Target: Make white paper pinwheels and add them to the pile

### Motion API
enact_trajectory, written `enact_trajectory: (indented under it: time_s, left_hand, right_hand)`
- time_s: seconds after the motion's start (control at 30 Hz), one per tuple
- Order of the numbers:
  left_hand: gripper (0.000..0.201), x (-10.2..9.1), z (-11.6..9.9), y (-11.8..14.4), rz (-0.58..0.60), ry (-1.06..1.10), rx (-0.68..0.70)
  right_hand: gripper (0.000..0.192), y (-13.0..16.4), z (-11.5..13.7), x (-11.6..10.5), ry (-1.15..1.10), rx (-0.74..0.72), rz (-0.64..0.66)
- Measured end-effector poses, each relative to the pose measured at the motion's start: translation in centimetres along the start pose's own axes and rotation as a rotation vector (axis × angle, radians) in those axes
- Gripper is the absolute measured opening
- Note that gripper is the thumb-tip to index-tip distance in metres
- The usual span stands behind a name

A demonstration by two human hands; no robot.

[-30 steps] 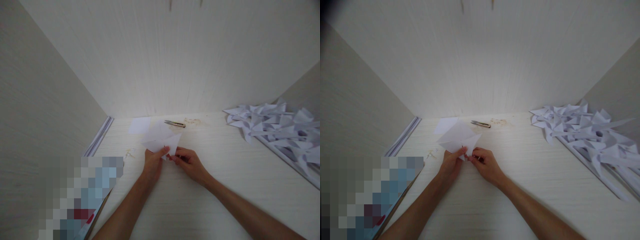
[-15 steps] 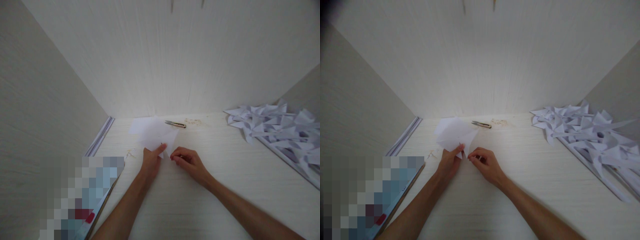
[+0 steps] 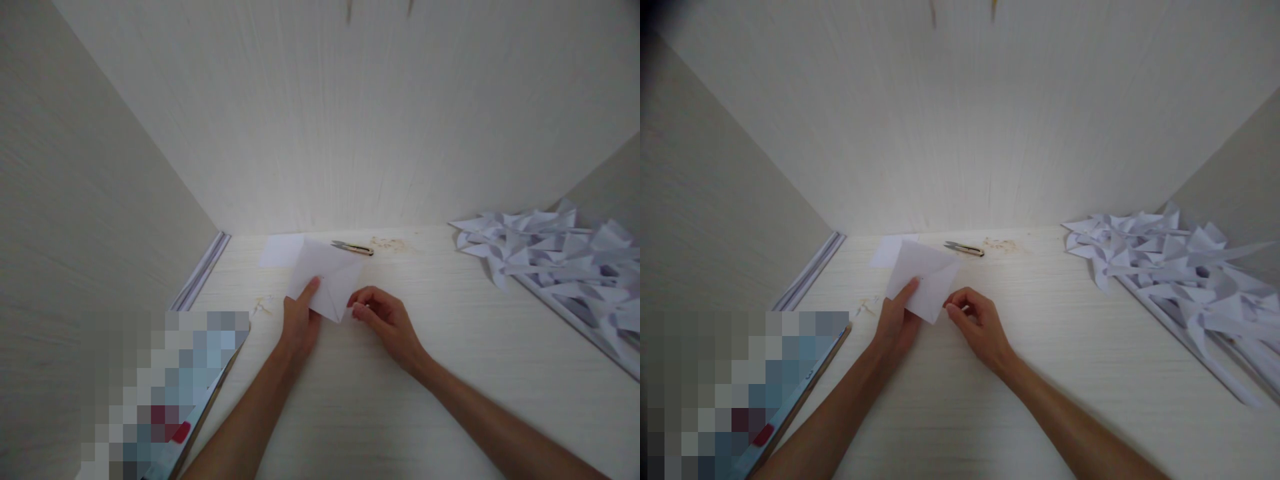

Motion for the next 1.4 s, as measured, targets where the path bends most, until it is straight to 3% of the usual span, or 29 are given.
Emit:
enact_trajectory:
  time_s: [0.07, 0.17, 0.27, 0.6, 0.9, 1.13, 1.4]
  left_hand:
    - [0.032, 0.0, 0.0, 0.0, -0.012, 0.022, 0.005]
    - [0.031, 0.1, 0.0, 0.1, 0.007, 0.0, -0.013]
    - [0.028, 0.3, 0.1, 0.3, 0.034, -0.058, -0.021]
    - [0.026, 0.2, 0.8, 0.7, 0.09, -0.283, -0.037]
    - [0.024, 0.3, 1.1, 0.9, 0.158, -0.327, -0.098]
    - [0.019, 0.1, 0.0, 0.5, 0.383, -0.358, -0.245]
    - [0.024, -0.6, 0.4, 0.1, 0.281, -0.633, -0.183]
  right_hand:
    - [0.004, 0.0, 0.0, -0.1, -0.019, -0.037, -0.042]
    - [0.014, 0.0, -0.5, 0.0, -0.024, -0.039, -0.002]
    - [0.009, -0.1, -1.0, 0.1, -0.058, 0.005, 0.007]
    - [0.009, -1.1, -1.1, -0.6, -0.153, 0.198, -0.228]
    - [0.018, -1.0, -1.0, -0.8, -0.058, 0.213, -0.209]
    - [0.018, -1.0, -1.2, -1.1, 0.037, 0.188, -0.157]
    - [0.018, -1.0, -1.0, -1.0, 0.151, 0.13, -0.069]
Point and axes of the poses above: each hand's wrist, its own y-axis away from the middle knuckle, its own x-axis out of the palm, z = x × y, the point moved 2 cm from there along -y, towards the middle knuckle, and after that the axes turned 11 degrees about -x, right-handed, at the moved point
